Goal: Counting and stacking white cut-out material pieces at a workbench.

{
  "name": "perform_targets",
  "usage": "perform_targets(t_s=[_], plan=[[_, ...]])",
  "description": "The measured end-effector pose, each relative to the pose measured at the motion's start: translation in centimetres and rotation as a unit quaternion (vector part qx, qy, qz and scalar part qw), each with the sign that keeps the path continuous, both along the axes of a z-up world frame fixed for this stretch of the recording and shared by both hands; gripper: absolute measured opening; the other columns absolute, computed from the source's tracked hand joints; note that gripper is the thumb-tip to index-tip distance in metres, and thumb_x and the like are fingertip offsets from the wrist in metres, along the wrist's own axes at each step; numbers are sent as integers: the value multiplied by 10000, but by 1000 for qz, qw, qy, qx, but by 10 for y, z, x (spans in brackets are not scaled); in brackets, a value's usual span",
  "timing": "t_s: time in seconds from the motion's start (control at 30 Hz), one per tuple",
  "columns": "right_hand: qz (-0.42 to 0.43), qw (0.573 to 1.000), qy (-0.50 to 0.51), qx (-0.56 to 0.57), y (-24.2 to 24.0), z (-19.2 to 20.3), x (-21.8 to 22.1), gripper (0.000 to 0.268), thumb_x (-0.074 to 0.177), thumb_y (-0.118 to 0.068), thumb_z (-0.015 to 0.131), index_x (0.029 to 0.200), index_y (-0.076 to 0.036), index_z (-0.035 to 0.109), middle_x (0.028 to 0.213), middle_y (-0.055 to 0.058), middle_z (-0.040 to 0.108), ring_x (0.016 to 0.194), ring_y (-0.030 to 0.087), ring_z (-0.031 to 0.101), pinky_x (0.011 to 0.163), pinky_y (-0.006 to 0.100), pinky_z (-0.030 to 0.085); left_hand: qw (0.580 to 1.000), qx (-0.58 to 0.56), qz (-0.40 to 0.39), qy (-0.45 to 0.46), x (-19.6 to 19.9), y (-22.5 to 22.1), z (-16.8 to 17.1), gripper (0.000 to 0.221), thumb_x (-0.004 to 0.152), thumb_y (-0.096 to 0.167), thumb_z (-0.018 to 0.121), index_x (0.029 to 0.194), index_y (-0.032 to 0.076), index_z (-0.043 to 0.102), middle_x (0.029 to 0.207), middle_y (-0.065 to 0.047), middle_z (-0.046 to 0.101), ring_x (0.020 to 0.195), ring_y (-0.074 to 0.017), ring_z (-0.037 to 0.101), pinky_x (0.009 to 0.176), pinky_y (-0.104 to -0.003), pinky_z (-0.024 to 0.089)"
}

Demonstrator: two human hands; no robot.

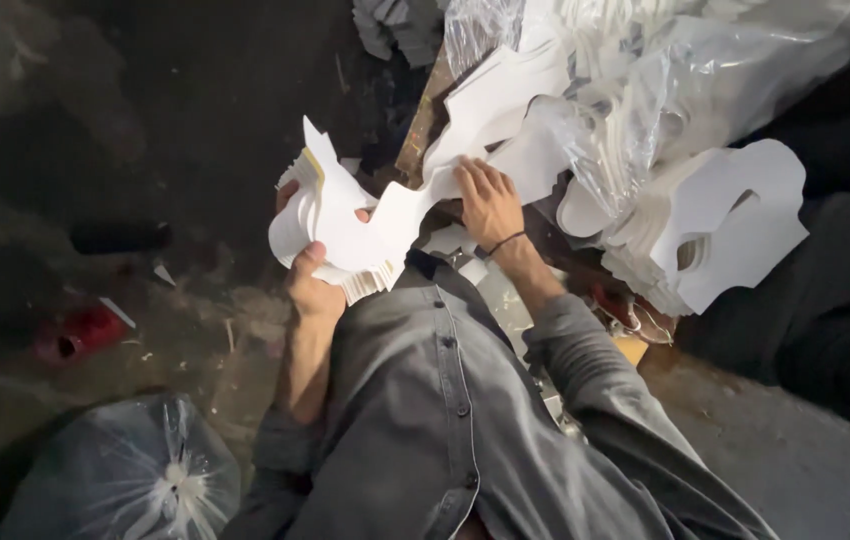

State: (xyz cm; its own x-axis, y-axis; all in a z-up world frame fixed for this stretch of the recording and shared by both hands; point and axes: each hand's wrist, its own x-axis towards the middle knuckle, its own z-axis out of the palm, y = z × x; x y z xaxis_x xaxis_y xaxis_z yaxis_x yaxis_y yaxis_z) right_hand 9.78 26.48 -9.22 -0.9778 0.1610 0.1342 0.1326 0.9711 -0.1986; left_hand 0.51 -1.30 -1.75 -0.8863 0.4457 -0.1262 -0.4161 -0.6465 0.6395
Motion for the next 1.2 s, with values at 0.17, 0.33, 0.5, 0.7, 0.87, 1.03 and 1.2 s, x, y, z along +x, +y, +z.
perform_targets(t_s=[0.17, 0.33, 0.5, 0.7, 0.87, 1.03, 1.2], plan=[[35, 999, -8, 1, -9, 23, -5, 435, 901, -153, 655, 1317, -44, 593, 1392, 156, 614, 1290, 336, 567, 1027, 478, 455, 1000, -11, 20, -4, -4, -3, 7, 877, 836, 342, 646, 1581, 97, 253, 1282, -212, 601, 1150, -350, 623, 1025, -479, 511], [-4, 996, 28, -88, 35, 3, 4, 326, 982, -103, 608, 1303, -46, 601, 1240, 183, 686, 1133, 370, 647, 936, 461, 520, 1000, -6, 27, -3, -10, -12, 8, 896, 842, 382, 642, 1600, 94, 260, 1213, -252, 625, 1121, -356, 639, 1005, -478, 526], [-98, 955, 1, -281, 39, 54, -4, 139, 946, -119, 660, 1004, 4, 688, 862, 154, 727, 806, 234, 733, 736, 332, 568, 999, -17, 27, -2, -13, -13, 7, 922, 833, 373, 674, 1602, 98, 247, 1283, -224, 591, 1124, -354, 634, 993, -480, 528], [-183, 835, 107, -507, 80, 29, 11, 100, 971, -52, 574, 1024, -13, 650, 873, 22, 660, 789, 121, 631, 737, 267, 526, 1000, 5, 1, -7, -14, -12, 9, 929, 822, 352, 681, 1585, 128, 200, 1230, -252, 598, 1117, -350, 637, 980, -490, 540], [-179, 833, 212, -479, 66, 79, 8, 132, 993, -10, 520, 1093, 4, 604, 907, 35, 587, 823, 126, 545, 754, 282, 470, 999, 46, -8, -3, -14, -6, 7, 937, 813, 316, 715, 1582, 99, 227, 1324, -208, 560, 1161, -337, 634, 1025, -497, 551], [-173, 914, -4, -368, 72, 66, 5, 96, 991, -89, 547, 1037, -12, 583, 806, -1, 612, 699, 105, 615, 637, 281, 502, 999, 37, -18, -12, -10, -7, 2, 957, 797, 304, 726, 1584, 103, 219, 1334, -198, 558, 1132, -350, 654, 1002, -497, 554], [-188, 913, 289, -219, 74, 106, 5, 145, 1063, -71, 471, 1159, -4, 557, 963, 52, 547, 871, 164, 512, 805, 306, 470, 999, 29, -20, 0, -8, -11, 3, 969, 819, 308, 748, 1604, 96, 222, 1368, -181, 539, 1178, -338, 646, 1038, -494, 540]])
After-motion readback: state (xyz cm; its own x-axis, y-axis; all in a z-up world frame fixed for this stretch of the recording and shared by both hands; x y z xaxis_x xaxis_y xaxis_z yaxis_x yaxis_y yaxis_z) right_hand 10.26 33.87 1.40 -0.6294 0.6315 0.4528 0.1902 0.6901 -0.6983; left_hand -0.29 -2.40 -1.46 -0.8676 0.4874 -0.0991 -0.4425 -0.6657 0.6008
